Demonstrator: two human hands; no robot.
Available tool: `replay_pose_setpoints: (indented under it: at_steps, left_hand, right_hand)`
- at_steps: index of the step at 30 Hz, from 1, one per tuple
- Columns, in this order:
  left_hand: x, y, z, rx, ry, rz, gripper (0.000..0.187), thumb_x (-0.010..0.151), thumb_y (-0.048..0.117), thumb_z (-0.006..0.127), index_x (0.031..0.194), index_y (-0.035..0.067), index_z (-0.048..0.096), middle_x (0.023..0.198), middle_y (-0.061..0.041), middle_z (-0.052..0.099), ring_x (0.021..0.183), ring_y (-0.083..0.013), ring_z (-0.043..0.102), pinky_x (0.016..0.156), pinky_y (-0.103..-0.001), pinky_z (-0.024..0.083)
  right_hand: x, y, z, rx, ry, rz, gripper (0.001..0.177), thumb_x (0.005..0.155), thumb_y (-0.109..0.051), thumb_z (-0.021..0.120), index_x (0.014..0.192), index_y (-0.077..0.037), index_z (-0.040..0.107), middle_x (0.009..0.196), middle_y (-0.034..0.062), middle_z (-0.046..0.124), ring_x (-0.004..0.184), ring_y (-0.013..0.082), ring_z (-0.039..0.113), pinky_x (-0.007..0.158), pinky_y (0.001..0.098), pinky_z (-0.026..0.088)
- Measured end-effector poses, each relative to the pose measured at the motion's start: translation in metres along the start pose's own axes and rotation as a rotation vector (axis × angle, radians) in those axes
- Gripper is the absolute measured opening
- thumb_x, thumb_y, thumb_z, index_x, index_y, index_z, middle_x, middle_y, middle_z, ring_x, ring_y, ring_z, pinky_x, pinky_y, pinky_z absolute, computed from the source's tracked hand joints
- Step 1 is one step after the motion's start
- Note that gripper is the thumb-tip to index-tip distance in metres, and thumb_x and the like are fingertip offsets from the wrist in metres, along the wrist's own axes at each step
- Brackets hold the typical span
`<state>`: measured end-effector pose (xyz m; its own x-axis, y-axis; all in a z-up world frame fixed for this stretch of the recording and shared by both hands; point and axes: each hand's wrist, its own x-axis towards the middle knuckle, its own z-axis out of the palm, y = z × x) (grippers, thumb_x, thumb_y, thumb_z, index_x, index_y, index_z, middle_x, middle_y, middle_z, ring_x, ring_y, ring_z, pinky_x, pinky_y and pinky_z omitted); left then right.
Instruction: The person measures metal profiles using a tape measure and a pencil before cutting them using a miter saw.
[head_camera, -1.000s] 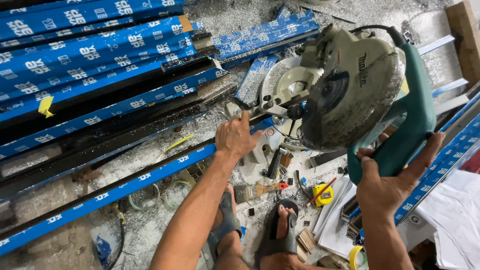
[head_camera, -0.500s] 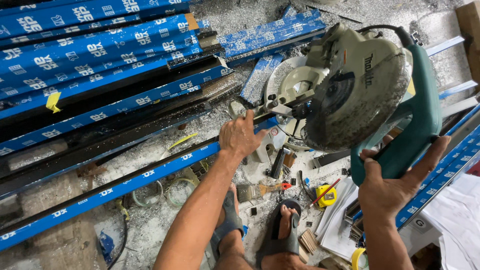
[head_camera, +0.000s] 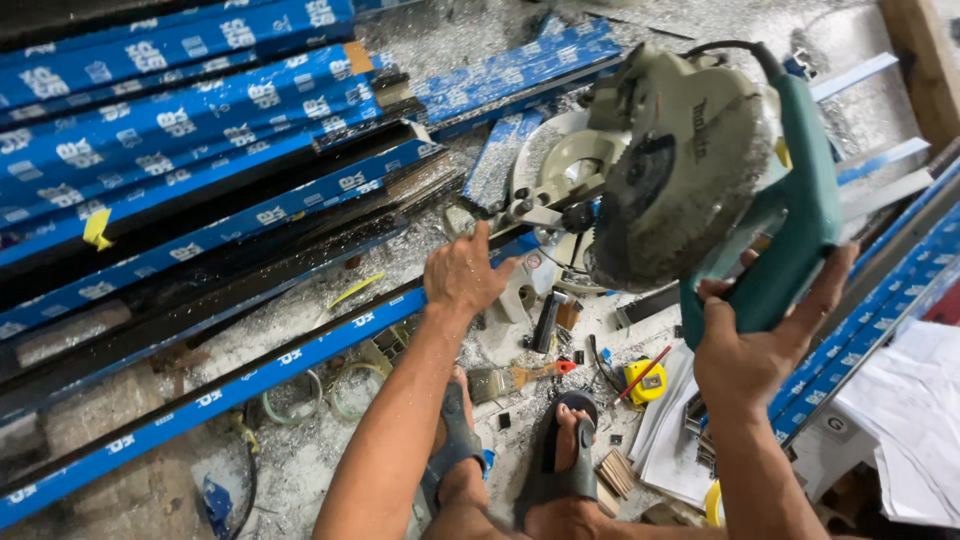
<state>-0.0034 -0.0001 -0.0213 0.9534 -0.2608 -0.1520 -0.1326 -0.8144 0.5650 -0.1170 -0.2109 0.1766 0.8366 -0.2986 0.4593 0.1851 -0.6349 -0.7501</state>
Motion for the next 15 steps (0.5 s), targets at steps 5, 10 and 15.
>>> replay_pose_setpoints:
  at_steps: [5, 10, 15]
  left_hand:
    - [0.000, 0.003, -0.002, 0.017, -0.049, -0.017, 0.068, 0.094, 0.068, 0.062, 0.127, 0.011, 0.050, 0.077, -0.012, 0.069, 0.070, -0.0337, 0.073, 0.063, -0.045, 0.059]
    - [0.000, 0.007, 0.001, 0.048, 0.020, 0.011, 0.077, 0.091, 0.074, 0.057, 0.131, 0.009, 0.055, 0.081, -0.013, 0.073, 0.073, -0.0348, 0.075, 0.062, -0.047, 0.058]
    - [-0.003, 0.013, -0.002, 0.049, 0.017, -0.022, 0.085, 0.090, 0.070, 0.059, 0.142, 0.003, 0.051, 0.100, -0.022, 0.075, 0.090, -0.0429, 0.074, 0.068, -0.054, 0.056]
  right_hand:
    - [0.050, -0.028, -0.033, -0.360, 0.021, 0.079, 0.095, 0.092, 0.013, 0.059, 0.168, -0.025, 0.016, 0.175, 0.0172, 0.018, 0.146, 0.0431, 0.043, 0.105, 0.0495, 0.054]
    - [0.129, -0.053, -0.069, -0.559, -0.113, 0.080, 0.084, 0.095, 0.004, 0.058, 0.165, -0.015, 0.016, 0.165, 0.0324, 0.037, 0.142, 0.0501, 0.046, 0.100, 0.0565, 0.051]
    - [0.177, -0.058, -0.085, -0.760, -0.202, -0.033, 0.059, 0.099, -0.002, 0.061, 0.155, 0.001, 0.043, 0.133, 0.0296, 0.051, 0.113, 0.0497, 0.050, 0.086, 0.0611, 0.045]
